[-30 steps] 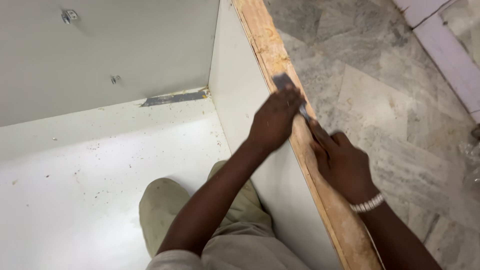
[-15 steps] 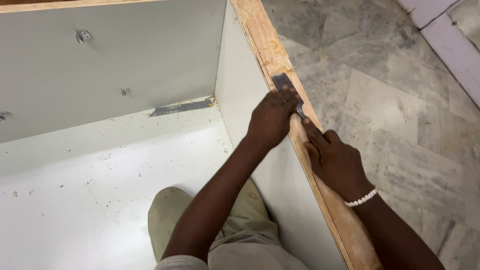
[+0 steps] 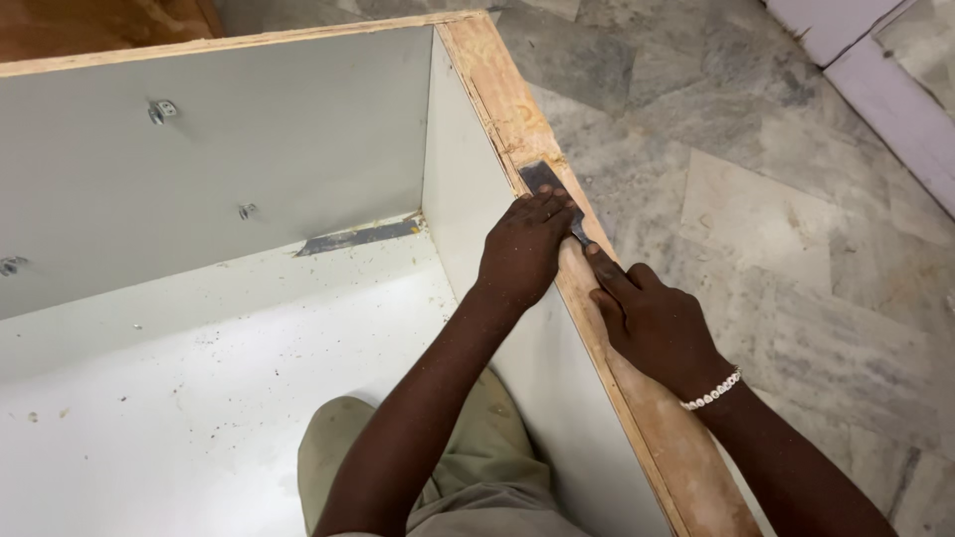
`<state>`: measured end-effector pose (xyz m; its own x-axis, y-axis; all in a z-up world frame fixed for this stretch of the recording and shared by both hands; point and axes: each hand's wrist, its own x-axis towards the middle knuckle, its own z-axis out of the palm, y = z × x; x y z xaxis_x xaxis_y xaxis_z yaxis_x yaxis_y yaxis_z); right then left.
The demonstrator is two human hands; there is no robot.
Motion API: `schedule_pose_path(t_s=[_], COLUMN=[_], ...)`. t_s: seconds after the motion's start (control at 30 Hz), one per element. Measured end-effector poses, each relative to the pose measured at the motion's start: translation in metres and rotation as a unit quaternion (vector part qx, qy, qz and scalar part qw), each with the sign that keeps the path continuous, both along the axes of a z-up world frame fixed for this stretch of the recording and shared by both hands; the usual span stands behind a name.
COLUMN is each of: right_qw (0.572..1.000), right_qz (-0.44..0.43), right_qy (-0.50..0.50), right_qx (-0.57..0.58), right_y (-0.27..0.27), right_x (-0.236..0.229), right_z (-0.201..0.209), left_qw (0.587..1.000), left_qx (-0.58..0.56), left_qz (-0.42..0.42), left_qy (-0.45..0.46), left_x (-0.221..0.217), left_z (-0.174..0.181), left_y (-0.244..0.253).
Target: The person uses a chisel to scrape and shave down the edge of a wooden frame.
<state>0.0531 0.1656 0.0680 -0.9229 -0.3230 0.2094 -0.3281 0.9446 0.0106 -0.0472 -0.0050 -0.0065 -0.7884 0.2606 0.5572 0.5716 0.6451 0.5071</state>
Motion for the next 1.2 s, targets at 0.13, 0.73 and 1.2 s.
schedule_pose_path(t_s=[0.13,0.73,1.2], right_qw=[0.998,0.941,0.929], right_qz=[-0.021,-0.218,-0.162], right_qy=[-0.054,-0.259,-0.312], right_qx=[-0.011,0.032,-0.117], right_y=[0.011,0.005,0.018], right_x=[0.022,-0.005,-0.018], right_z=[0.006,-0.022,0.003], left_qw=[0.999,0.983,0.961], left_qx=[0.0,-0.033,-0.147], left_qz=[-0.026,-0.182,-0.208], left_qy=[-0.048,0.002,-0.109], left_x=[0.025,-0.029,-0.051], left_z=[0.007,0.014,0.054], left_y=[0.005,-0.021,-0.01])
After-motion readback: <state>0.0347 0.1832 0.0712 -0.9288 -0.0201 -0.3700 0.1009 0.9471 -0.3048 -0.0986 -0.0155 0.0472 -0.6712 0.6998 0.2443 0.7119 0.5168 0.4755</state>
